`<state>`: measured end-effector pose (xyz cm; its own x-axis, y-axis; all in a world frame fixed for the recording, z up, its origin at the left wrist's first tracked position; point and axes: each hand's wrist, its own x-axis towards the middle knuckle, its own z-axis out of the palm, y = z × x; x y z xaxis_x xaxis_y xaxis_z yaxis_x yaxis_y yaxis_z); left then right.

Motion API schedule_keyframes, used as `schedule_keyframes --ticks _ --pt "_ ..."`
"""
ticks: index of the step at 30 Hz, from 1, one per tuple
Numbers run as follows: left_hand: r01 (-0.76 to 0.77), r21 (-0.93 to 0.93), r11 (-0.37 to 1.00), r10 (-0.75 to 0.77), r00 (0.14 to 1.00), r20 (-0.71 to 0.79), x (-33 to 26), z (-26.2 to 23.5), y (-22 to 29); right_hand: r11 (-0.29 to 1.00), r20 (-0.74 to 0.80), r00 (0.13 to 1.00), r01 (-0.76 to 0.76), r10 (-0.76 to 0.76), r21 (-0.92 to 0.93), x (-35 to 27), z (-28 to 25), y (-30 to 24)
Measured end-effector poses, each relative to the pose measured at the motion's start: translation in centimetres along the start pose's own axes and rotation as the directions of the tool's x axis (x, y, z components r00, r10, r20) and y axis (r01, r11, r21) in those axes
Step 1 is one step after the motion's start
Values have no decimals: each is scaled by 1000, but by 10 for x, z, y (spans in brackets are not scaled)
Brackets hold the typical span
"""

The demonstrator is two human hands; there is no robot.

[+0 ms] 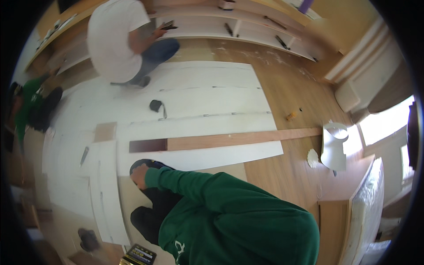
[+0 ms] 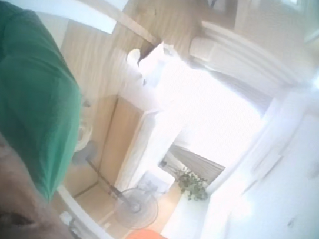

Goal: The person kneels on the floor and assembles a wooden furniture component. They position a white panel, align a wooden frame, and use a cordless drill to fasten screws into the frame.

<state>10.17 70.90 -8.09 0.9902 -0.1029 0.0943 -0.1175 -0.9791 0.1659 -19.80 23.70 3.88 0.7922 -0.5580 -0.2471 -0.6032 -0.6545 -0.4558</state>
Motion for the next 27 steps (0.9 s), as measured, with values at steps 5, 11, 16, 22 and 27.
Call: schedule_keyframes --ticks 5,11,16,22,27 --pt "23 125 992 -52 972 230 16 36 -129 983 -60 982 181 -179 30 -4 -8 -4" --pt "281 -543 791 -447 872 -200 -32 7 -44 983 -38 988 148 -153 -106 1 6 -16" --pt "536 -412 737 -647 735 -202 -33 -1 -66 975 -28 980 194 -198 -106 4 14 -30" --pt "575 -280 769 -626 766 -144 -34 -23 1 974 -15 991 125 -130 -189 1 18 -16" --pt "566 -234 791 -606 778 -165 -36 -23 2 980 -14 992 118 -121 -158 11 19 -21"
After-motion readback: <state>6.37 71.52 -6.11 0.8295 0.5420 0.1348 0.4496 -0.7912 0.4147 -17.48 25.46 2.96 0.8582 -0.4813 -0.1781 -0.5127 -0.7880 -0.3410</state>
